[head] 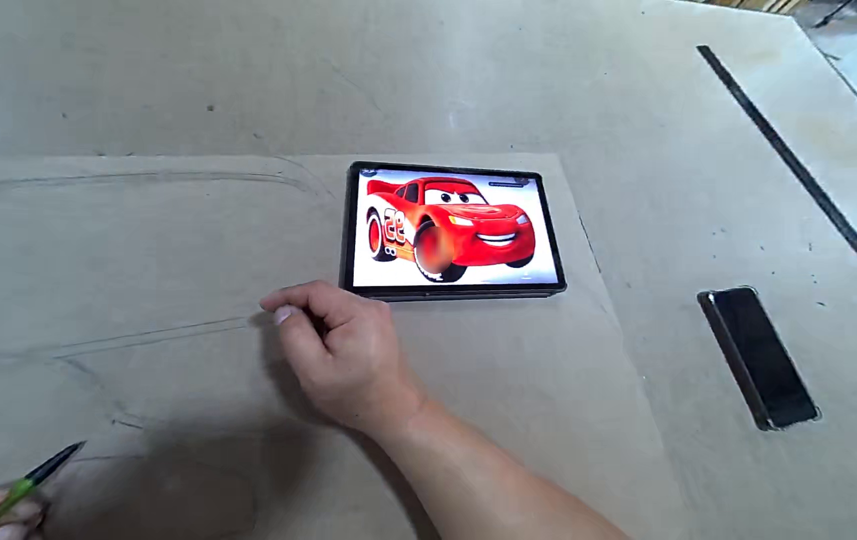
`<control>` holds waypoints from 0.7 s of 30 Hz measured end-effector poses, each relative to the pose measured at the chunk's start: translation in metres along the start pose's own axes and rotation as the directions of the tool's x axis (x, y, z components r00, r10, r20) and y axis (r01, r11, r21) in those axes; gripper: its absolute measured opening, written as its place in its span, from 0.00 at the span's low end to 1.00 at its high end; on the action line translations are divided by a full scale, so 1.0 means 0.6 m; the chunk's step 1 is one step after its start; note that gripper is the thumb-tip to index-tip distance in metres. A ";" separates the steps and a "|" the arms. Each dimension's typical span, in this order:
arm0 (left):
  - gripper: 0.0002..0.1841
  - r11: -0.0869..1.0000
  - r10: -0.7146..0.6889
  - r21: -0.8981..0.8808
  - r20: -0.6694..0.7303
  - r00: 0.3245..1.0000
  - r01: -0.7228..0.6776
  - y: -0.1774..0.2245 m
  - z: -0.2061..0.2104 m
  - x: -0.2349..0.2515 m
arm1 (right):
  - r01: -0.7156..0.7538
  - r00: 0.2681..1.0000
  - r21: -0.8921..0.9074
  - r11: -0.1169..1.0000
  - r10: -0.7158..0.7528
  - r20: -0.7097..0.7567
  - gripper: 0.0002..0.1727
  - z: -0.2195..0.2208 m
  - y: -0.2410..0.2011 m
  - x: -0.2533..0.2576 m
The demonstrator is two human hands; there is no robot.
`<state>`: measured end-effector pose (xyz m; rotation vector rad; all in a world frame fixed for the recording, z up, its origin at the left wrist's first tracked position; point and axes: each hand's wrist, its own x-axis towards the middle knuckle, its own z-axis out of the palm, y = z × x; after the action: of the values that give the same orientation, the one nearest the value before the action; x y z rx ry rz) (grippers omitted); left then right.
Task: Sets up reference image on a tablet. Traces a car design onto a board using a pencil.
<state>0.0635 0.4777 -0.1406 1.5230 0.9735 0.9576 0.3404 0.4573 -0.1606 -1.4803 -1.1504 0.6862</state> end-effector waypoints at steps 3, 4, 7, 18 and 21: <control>0.09 0.999 -0.054 -0.006 -0.042 0.998 0.053 0.002 -0.005 -0.002 | 0.006 1.000 0.002 1.000 -0.006 0.001 0.13 0.000 -0.001 -0.001; 0.08 0.997 -0.072 -0.010 -0.045 0.996 0.072 -0.002 -0.010 -0.001 | 0.007 1.000 -0.002 1.000 -0.007 0.001 0.14 -0.001 -0.002 -0.001; 0.07 0.996 -0.085 0.021 -0.130 0.988 0.088 -0.022 -0.018 -0.006 | 0.017 1.000 -0.014 1.000 -0.016 0.006 0.13 -0.010 -0.002 0.001; 0.06 0.976 0.057 0.220 -0.272 0.961 0.004 -0.030 -0.022 -0.013 | 0.051 0.998 -0.008 0.999 -0.051 0.023 0.13 0.002 0.008 0.007; 0.05 0.968 0.052 0.250 -0.292 0.955 0.024 -0.026 -0.018 -0.013 | 0.045 0.999 -0.001 0.999 -0.045 0.024 0.13 0.004 0.008 0.007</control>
<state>0.0489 0.4759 -0.1551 1.6241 1.3423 1.1289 0.3415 0.4625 -0.1648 -1.4469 -1.1993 0.6735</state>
